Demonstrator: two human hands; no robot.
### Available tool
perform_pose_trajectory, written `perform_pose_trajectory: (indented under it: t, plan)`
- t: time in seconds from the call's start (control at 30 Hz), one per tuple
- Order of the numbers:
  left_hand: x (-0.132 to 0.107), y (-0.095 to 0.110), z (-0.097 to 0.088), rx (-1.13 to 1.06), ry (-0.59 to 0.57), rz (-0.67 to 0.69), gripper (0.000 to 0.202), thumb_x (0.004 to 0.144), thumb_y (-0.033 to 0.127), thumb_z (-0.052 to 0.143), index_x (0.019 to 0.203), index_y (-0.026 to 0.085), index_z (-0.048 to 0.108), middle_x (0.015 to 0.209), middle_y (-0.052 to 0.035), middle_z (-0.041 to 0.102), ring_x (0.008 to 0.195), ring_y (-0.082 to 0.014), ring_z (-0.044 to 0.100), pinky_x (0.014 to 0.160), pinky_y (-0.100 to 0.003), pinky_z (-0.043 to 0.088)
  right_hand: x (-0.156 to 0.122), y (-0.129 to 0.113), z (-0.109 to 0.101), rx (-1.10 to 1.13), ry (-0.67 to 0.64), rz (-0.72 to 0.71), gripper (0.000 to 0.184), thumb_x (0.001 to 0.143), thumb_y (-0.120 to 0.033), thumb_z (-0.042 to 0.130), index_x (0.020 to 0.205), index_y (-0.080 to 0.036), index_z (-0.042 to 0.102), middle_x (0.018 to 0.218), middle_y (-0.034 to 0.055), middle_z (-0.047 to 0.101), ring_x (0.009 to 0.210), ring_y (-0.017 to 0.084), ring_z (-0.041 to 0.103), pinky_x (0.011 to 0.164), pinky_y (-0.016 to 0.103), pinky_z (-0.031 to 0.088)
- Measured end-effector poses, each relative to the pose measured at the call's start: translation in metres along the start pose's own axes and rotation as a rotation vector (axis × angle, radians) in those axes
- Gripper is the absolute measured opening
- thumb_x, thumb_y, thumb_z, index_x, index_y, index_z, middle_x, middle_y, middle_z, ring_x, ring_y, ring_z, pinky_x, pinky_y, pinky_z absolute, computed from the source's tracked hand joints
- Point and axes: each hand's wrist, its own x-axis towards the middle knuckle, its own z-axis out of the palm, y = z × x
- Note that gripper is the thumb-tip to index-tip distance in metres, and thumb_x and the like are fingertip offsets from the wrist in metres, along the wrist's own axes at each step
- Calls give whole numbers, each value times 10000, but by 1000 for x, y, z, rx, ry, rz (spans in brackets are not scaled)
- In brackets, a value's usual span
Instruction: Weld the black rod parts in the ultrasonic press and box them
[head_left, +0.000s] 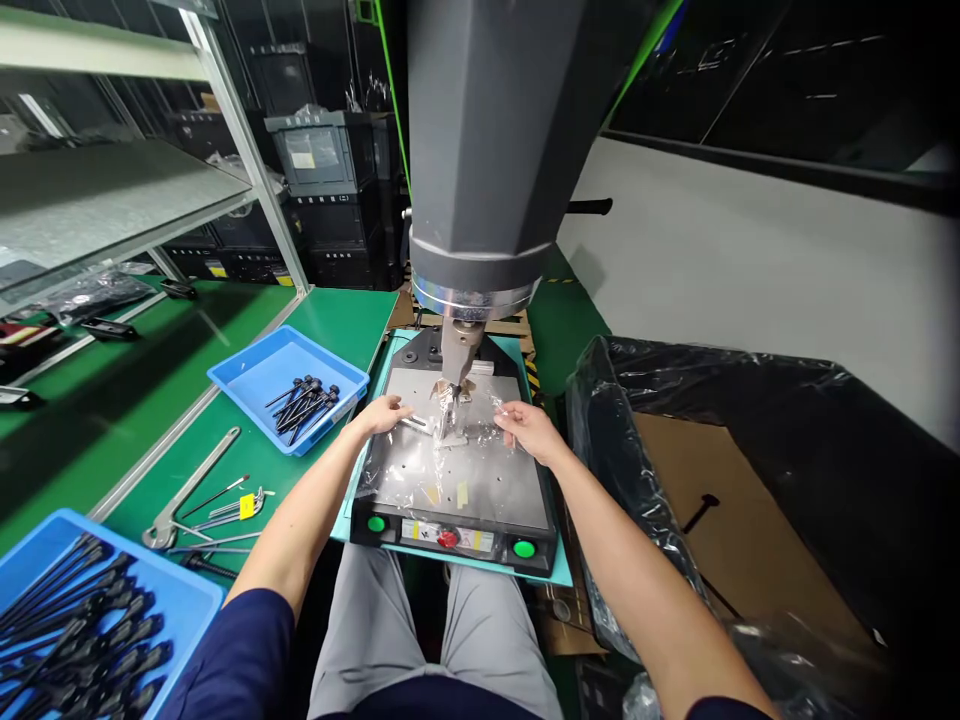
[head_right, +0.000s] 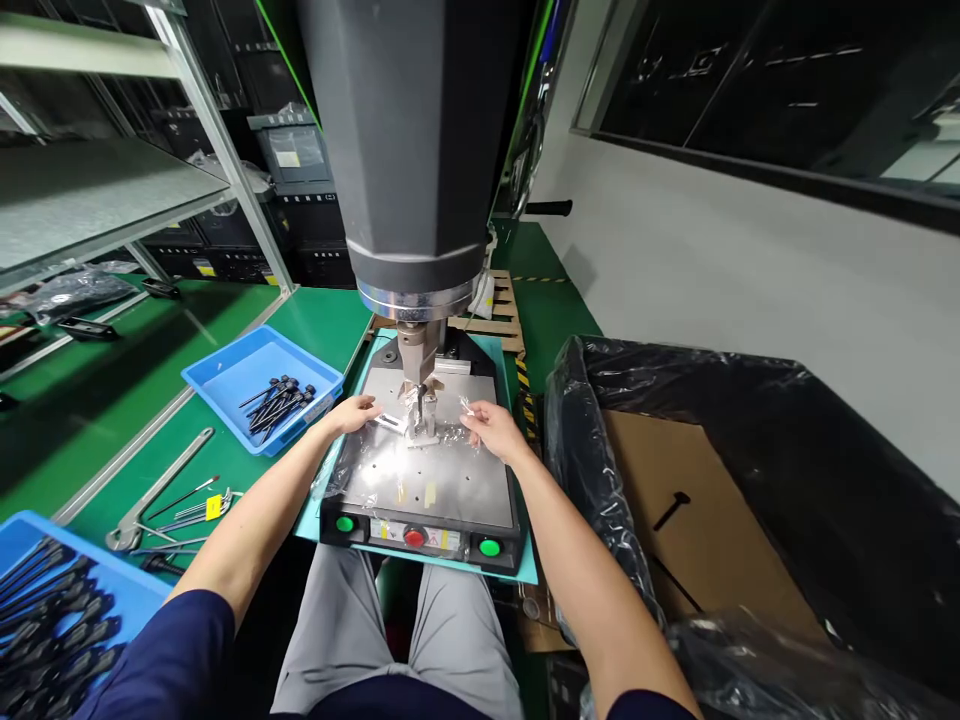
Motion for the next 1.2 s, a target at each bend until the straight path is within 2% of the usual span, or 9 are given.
perform_pose_trajectory:
  t: [0.17, 0.3, 0.47, 0.6, 0.73, 0.8, 0.87, 1.0, 1.2]
  plan:
    - [-25, -5, -8, -39, 92, -121, 709, 444, 458, 885, 1036, 124, 682, 1054, -174, 718, 1008, -324, 666, 845, -340, 482, -19, -23, 2, 32, -36, 54, 532, 612, -593, 771, 904, -187, 588, 662, -39, 557, 458, 104, 464, 392, 231, 348]
    - [-60, -10, -26, -147, 104, -147, 738, 474, 448, 881, 1075, 84, 656, 757, -92, 698, 683, -238, 650, 624, -312, 469, -35, -43, -6, -85, -70, -2, 498, 640, -567, 762, 900, -166, 624, 615, -32, 562, 474, 100, 443, 433, 231, 334]
    - [-123, -19, -47, -427, 170, -113, 881, 523, 460, 855, 1262, 98, 543, 674, 15, 618, 529, -111, 507, 518, -240, 372, -52, -68, -21, -217, -184, -1, 461, 678, -552, 748, 886, -149, 667, 555, -33, 544, 486, 110, 458, 459, 236, 335]
    - [-165, -25, -49, -611, 155, -159, 841, 504, 478, 865, 1194, 127, 538, 601, 67, 549, 448, -59, 392, 461, -202, 279, -48, -79, -27, -285, -310, 72, 440, 623, -532, 812, 805, -148, 697, 533, -22, 544, 478, 112, 464, 456, 239, 361]
    - [-180, -33, -41, -691, 132, -216, 739, 497, 518, 863, 1063, 158, 552, 623, 54, 562, 437, -46, 386, 445, -188, 252, -21, -76, -28, -491, -393, 166, 450, 655, -518, 803, 787, -96, 720, 529, -16, 546, 456, 84, 471, 478, 226, 366]
    - [-178, -40, -32, -715, 144, -242, 713, 476, 527, 866, 1004, 165, 553, 602, 64, 540, 429, -47, 381, 440, -189, 251, -6, -69, -26, -675, -430, 194, 463, 746, -510, 724, 793, -49, 717, 530, -22, 537, 452, 57, 478, 519, 225, 364]
    - [-173, -49, -20, -691, 177, -261, 677, 472, 548, 857, 939, 172, 544, 550, 82, 492, 414, -55, 366, 433, -194, 243, 6, -59, -18, -813, -443, 201, 400, 747, -460, 738, 721, -62, 709, 517, -22, 536, 465, 62, 493, 546, 237, 371]
    - [-164, -72, 6, -483, 263, -289, 613, 512, 569, 827, 886, 183, 530, 518, 88, 457, 427, -85, 395, 459, -216, 276, 12, -33, 5, -947, -364, 187, 233, 585, -273, 868, 572, -156, 667, 544, 19, 602, 564, 166, 570, 575, 284, 395]
    - [-172, -102, 30, -150, 337, -340, 541, 611, 543, 770, 955, 168, 587, 717, -11, 623, 644, -185, 604, 587, -268, 410, 0, -2, 27, -1024, -213, 168, 204, 622, -271, 830, 757, -187, 702, 854, 79, 710, 811, 246, 647, 669, 297, 430]
